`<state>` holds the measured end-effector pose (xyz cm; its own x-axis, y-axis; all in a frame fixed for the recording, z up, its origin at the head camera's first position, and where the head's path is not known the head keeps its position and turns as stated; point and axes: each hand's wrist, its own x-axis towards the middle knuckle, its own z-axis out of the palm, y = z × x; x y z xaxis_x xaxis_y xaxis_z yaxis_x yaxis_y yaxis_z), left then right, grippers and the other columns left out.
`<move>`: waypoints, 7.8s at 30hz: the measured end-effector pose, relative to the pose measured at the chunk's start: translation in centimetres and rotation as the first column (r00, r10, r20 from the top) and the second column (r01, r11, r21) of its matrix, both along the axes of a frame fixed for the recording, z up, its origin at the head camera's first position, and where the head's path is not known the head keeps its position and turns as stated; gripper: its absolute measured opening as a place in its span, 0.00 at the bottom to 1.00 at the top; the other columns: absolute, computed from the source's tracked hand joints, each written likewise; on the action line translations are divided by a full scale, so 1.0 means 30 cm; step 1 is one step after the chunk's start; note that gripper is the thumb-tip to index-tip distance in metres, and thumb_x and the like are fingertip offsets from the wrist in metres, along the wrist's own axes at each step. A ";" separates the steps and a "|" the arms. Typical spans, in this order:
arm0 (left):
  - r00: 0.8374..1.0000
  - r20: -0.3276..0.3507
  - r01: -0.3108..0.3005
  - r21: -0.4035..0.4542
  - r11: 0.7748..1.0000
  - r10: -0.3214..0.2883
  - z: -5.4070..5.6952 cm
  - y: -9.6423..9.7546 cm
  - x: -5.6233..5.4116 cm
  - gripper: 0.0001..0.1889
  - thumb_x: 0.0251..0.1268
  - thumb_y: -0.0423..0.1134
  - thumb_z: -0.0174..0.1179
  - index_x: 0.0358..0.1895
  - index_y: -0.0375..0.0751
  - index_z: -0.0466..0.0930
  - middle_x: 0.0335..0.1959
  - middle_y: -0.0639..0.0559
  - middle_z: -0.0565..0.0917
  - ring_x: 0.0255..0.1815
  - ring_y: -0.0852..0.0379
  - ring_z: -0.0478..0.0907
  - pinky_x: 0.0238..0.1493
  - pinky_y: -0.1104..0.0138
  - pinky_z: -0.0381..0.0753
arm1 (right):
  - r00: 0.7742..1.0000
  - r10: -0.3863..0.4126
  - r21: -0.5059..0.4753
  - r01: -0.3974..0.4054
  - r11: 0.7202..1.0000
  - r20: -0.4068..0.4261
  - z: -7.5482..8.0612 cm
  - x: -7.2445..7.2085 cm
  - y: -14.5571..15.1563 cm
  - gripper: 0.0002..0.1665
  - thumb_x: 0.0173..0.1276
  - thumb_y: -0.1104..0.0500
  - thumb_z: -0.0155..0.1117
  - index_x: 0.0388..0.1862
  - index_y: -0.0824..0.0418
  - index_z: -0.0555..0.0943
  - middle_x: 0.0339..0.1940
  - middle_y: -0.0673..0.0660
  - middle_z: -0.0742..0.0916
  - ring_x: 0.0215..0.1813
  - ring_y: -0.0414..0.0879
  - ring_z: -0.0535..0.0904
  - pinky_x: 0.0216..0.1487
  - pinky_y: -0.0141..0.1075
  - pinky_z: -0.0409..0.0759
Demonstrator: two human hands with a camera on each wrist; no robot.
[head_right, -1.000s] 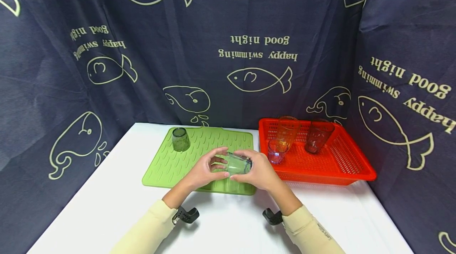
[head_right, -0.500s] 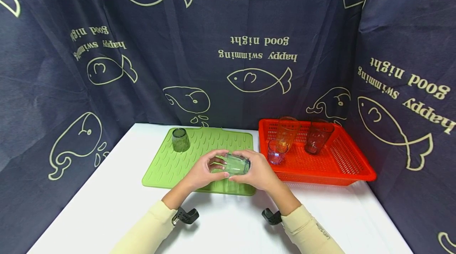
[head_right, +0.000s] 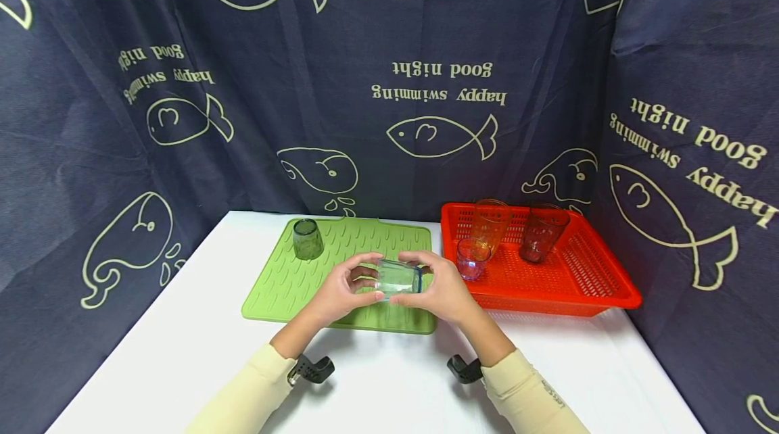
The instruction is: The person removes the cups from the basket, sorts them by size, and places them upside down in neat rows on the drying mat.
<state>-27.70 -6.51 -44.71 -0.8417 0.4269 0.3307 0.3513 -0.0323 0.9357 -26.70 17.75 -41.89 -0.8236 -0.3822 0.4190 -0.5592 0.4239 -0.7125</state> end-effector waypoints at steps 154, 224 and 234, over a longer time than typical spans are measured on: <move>0.937 -0.210 -0.296 -0.901 0.318 0.278 -0.101 -0.709 -0.014 0.57 0.54 0.72 0.67 0.79 0.35 0.59 0.80 0.29 0.58 0.78 0.20 0.50 0.72 0.25 0.49 | 0.943 -0.270 -0.164 0.303 0.939 0.197 -0.101 -0.396 -0.356 0.36 0.52 0.57 0.83 0.62 0.57 0.81 0.56 0.58 0.87 0.56 0.55 0.83 0.55 0.45 0.83; 0.937 -0.185 -0.283 -0.900 0.333 0.296 -0.104 -0.709 -0.024 0.58 0.53 0.72 0.68 0.79 0.35 0.59 0.80 0.29 0.57 0.79 0.20 0.49 0.73 0.25 0.47 | 0.938 -0.250 -0.165 0.294 0.942 0.242 -0.198 -0.485 -0.466 0.39 0.55 0.53 0.84 0.65 0.60 0.80 0.59 0.59 0.87 0.60 0.55 0.84 0.61 0.45 0.84; 0.937 -0.187 -0.284 -0.900 0.330 0.294 -0.107 -0.711 -0.025 0.59 0.52 0.72 0.67 0.79 0.34 0.58 0.81 0.29 0.56 0.79 0.20 0.48 0.74 0.26 0.47 | 0.921 -0.293 -0.122 0.332 0.936 0.255 -0.204 -0.467 -0.472 0.41 0.57 0.51 0.83 0.68 0.58 0.78 0.60 0.56 0.87 0.59 0.52 0.84 0.60 0.45 0.84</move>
<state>-28.46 -27.83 -47.93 -0.9771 0.1896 -0.0968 0.1481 0.9320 0.3309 -40.71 3.59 -48.01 -0.9706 -0.0335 0.2382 -0.2299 0.4205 -0.8777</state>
